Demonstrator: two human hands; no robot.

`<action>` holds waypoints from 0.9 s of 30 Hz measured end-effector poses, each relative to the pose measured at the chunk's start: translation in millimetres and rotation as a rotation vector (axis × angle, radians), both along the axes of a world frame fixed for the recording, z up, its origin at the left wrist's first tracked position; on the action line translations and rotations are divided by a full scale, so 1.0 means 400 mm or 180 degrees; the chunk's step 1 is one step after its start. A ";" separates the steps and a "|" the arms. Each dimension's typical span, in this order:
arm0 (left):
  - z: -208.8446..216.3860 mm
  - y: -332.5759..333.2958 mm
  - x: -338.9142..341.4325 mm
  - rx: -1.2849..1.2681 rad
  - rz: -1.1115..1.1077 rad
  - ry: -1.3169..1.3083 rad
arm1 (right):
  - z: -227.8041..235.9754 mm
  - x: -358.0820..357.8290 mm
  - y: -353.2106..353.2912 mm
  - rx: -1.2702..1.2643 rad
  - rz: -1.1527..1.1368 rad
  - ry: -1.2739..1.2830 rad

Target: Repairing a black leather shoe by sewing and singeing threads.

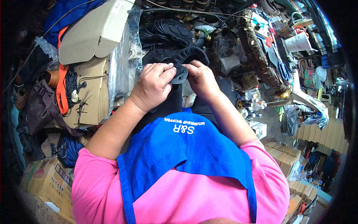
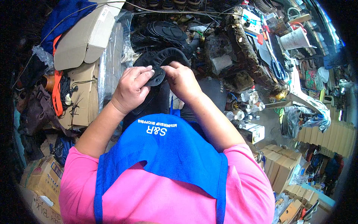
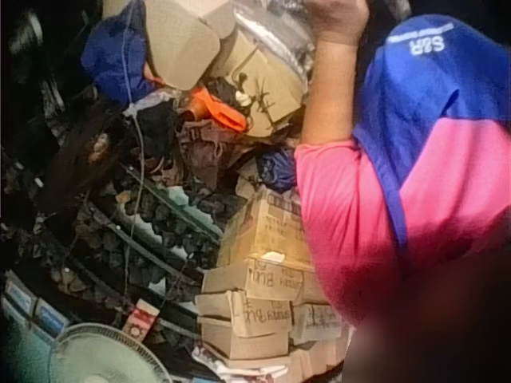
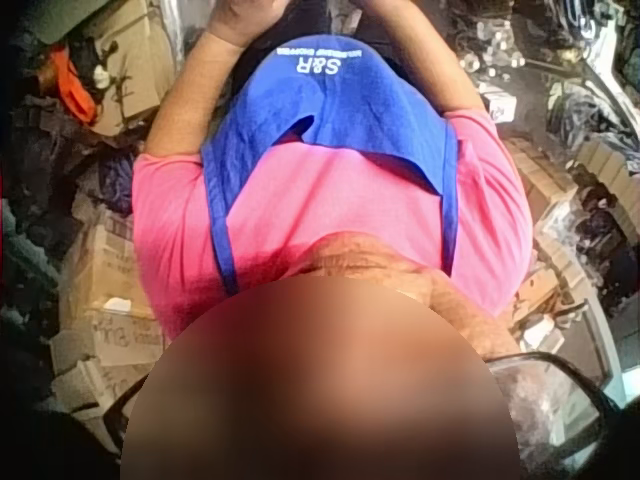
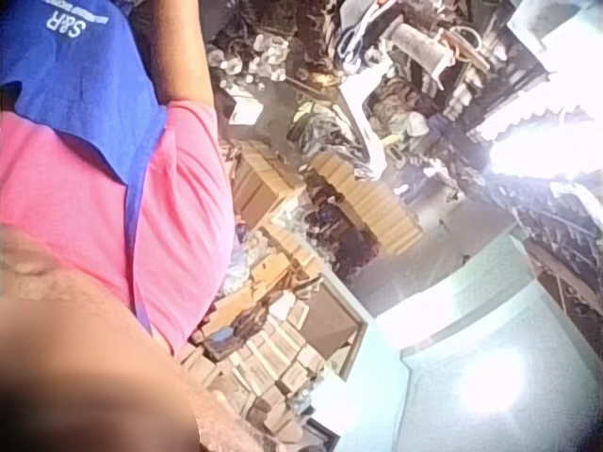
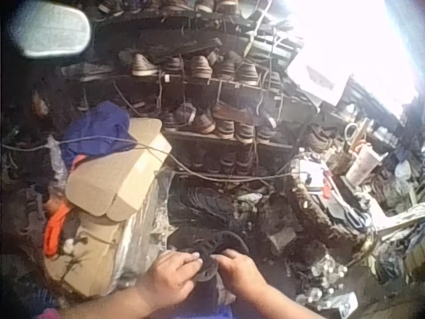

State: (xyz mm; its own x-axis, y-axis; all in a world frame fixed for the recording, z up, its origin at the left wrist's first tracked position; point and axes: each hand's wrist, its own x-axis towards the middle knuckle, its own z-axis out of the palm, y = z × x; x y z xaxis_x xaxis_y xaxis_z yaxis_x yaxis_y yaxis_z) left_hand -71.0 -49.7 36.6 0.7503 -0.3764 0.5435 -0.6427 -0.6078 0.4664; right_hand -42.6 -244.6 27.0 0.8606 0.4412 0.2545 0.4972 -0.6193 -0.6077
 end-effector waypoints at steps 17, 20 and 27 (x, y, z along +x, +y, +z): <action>0.092 0.032 0.037 -0.0104 -0.0167 0.1492 | 0.098 -0.021 0.012 -0.1101 -0.0128 0.0075; 0.067 0.054 0.047 -0.0298 -0.0208 0.2113 | 0.099 -0.011 0.023 -0.1474 0.0256 -0.0203; 0.041 0.039 0.037 -0.0306 0.0151 0.2497 | -0.005 0.003 0.034 -0.1192 0.0412 -0.0344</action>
State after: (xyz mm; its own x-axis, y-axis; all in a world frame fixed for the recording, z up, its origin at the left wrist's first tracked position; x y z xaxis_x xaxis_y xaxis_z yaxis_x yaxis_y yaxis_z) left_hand -56.1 -34.0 53.0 0.9420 -0.3126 -0.1222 -0.0789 -0.5602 0.8246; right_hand -41.4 -231.1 25.1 0.7691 0.6233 0.1418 0.6341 -0.7160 -0.2921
